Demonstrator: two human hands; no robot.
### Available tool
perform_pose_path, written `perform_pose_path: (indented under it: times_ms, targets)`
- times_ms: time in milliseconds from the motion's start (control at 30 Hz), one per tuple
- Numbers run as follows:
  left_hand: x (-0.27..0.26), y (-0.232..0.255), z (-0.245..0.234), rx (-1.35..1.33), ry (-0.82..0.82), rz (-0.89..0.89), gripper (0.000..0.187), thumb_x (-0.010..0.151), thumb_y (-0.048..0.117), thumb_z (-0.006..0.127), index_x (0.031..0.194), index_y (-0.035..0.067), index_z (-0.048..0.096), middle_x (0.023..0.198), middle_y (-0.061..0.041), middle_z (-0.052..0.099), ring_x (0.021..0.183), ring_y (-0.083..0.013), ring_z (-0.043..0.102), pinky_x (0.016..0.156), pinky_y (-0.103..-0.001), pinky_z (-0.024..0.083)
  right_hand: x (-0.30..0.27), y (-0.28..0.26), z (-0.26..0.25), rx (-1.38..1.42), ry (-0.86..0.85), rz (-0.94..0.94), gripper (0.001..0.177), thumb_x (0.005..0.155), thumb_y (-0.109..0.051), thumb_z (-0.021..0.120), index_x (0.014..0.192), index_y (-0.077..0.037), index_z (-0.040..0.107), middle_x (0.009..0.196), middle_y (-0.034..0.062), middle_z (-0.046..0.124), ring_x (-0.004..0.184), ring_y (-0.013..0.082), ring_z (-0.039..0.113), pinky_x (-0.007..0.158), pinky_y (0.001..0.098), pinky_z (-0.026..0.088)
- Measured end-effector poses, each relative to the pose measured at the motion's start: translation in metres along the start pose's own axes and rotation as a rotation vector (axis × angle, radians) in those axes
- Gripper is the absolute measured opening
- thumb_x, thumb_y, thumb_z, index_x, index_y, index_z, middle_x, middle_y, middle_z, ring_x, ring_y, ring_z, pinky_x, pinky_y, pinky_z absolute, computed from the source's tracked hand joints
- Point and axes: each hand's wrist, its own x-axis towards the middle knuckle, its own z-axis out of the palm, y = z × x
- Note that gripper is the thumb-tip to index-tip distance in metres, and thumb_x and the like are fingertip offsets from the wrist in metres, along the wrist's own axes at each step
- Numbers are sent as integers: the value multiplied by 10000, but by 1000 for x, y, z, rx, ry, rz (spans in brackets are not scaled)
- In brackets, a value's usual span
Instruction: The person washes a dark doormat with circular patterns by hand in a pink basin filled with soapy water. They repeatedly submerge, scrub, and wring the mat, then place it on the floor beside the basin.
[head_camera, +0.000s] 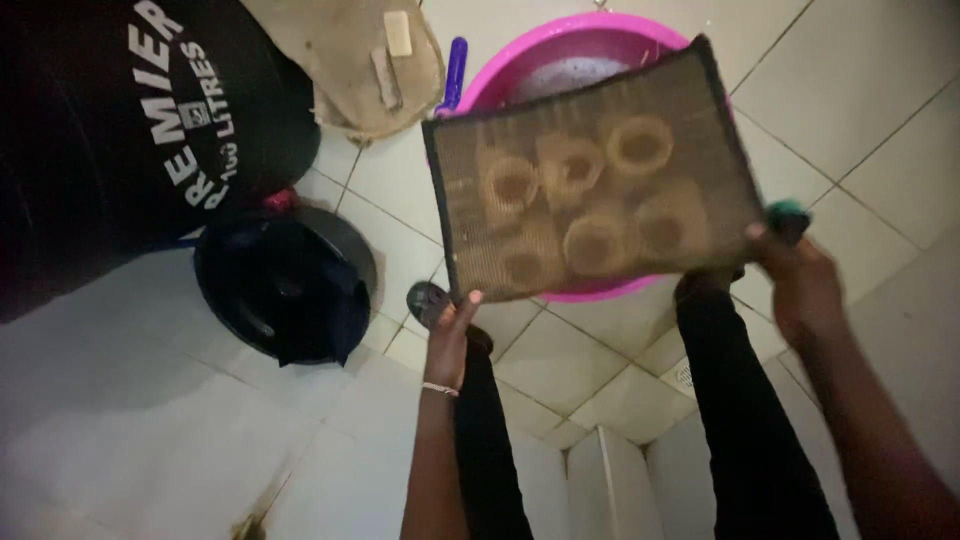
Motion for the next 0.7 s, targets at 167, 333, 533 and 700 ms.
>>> perform_pose_path:
  times_ms: [167,333,533,700]
  targets:
    - [46,-154,-50,682,273,-470,687,974,574,735,1020,-109,679,879,-214,604,735,-250,541,683,-385,476,37,130,64,267,-4,136,318,980,-310,784,1053,-41,630,991,93,657,884,196,603,798,367,488]
    - [54,-166,-35,-113,452,-566,460,870,342,736,1109,-37,635,1019,-155,724,829,-262,740,689,-404,579,44,158,75,717,91,-8,295,944,-194,828,1041,-94,568,968,24,643,856,124,656,730,308,546]
    - [42,-193,-17,-29,323,-197,342,908,184,625,1159,-47,651,1036,-139,740,870,-234,734,720,-348,612,18,90,53,595,167,-104,241,1075,-252,724,982,-41,654,869,53,681,777,135,647,739,299,546]
    - [-13,-58,85,441,369,-155,340,992,297,651,1154,8,576,1015,-169,623,916,-316,606,844,-448,496,-49,-14,64,123,-26,-158,325,1058,-306,648,935,-7,682,830,109,706,761,150,654,729,293,515]
